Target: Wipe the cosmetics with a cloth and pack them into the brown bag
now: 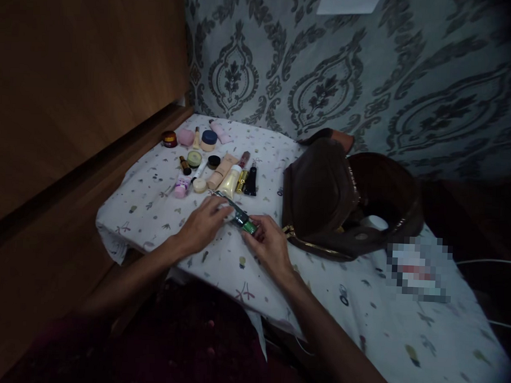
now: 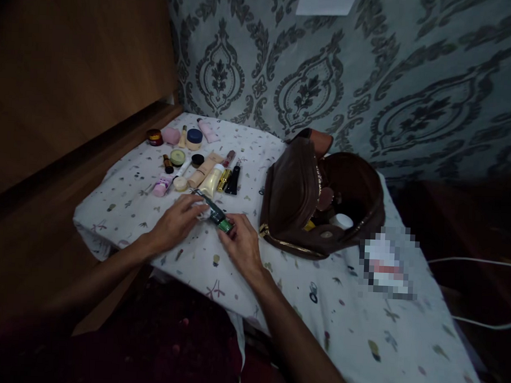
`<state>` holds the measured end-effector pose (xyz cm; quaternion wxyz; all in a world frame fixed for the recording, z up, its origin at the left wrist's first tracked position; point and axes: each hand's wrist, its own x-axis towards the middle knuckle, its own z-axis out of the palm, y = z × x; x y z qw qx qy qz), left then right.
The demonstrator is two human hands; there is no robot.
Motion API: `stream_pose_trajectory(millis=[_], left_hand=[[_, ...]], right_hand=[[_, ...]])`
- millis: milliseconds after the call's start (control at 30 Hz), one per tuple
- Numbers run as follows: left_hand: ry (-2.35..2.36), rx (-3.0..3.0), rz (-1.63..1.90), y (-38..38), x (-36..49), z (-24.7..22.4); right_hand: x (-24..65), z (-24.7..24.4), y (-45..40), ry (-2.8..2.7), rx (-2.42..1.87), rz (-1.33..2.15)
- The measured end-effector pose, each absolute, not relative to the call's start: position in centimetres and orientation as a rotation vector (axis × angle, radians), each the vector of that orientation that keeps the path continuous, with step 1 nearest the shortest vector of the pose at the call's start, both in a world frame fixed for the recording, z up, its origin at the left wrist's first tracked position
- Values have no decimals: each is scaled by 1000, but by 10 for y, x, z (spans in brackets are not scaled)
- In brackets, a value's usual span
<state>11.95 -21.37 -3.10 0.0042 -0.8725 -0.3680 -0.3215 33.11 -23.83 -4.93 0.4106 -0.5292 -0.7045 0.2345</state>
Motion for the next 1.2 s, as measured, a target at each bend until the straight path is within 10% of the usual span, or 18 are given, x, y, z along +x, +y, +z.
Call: stream_pose_trajectory(millis=[767,1200], left_hand=[[-1005,-2839,-977,-241,149,-35],[-1923,-2714,-1791,-179,105,-36]], right_hand=[[333,-48,-235,-1362,-1271,1244],[337,-50,-234,-1292,-1259,1356]])
